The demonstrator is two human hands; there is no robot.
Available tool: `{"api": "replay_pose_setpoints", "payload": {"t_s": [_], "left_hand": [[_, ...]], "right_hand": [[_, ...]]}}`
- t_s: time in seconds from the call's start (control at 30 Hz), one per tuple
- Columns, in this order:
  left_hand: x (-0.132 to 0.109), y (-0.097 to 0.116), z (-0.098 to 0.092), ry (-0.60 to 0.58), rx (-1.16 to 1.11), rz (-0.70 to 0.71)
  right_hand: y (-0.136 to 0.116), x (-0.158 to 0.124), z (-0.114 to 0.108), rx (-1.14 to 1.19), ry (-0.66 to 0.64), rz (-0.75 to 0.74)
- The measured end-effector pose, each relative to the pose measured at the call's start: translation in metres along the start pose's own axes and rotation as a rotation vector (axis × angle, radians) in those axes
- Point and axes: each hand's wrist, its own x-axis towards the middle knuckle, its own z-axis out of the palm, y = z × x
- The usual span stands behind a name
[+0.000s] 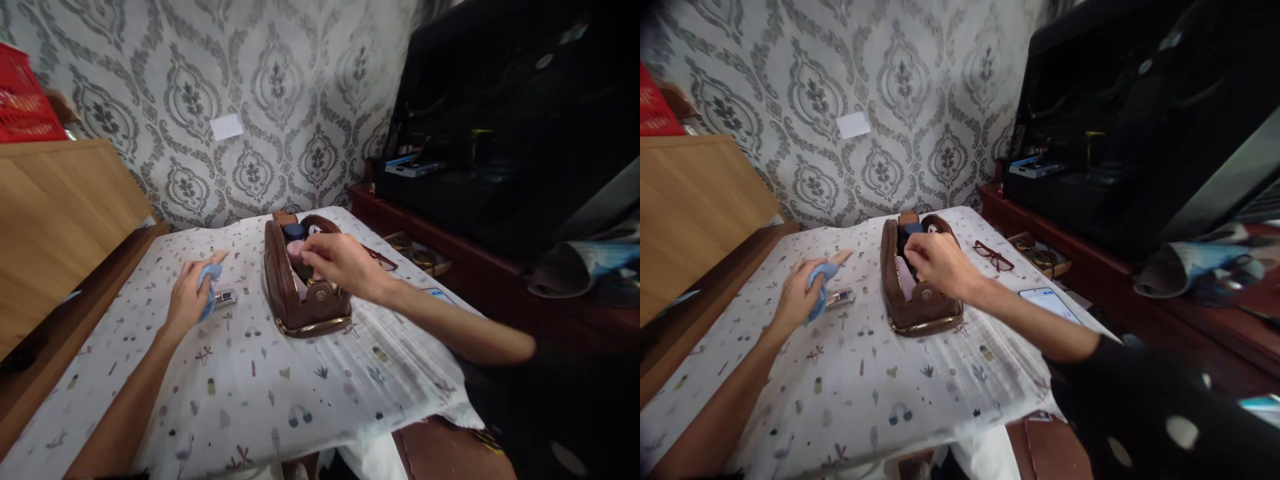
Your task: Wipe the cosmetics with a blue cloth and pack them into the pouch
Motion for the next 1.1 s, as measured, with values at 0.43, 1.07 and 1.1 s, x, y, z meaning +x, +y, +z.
{"api": "replay_pose_setpoints", "payload": {"t_s": [0.43, 1.07, 1.1], "left_hand": [[0.031, -0.085, 0.044, -0.481, 0.278, -0.332], [0.025, -0.129, 0.036, -0.267, -0.149, -0.463], [0.021, -0.13, 0.034, -0.247, -0.183, -0.469]], "right_hand": [[-0.008, -0.056, 0.145, 0.2, -0.398, -0.17], [0.021, -0.009, 0.227, 0.91, -0.248, 0.238], [0.021, -0.008, 0.228, 0.913, -0.246, 0.238]]}}
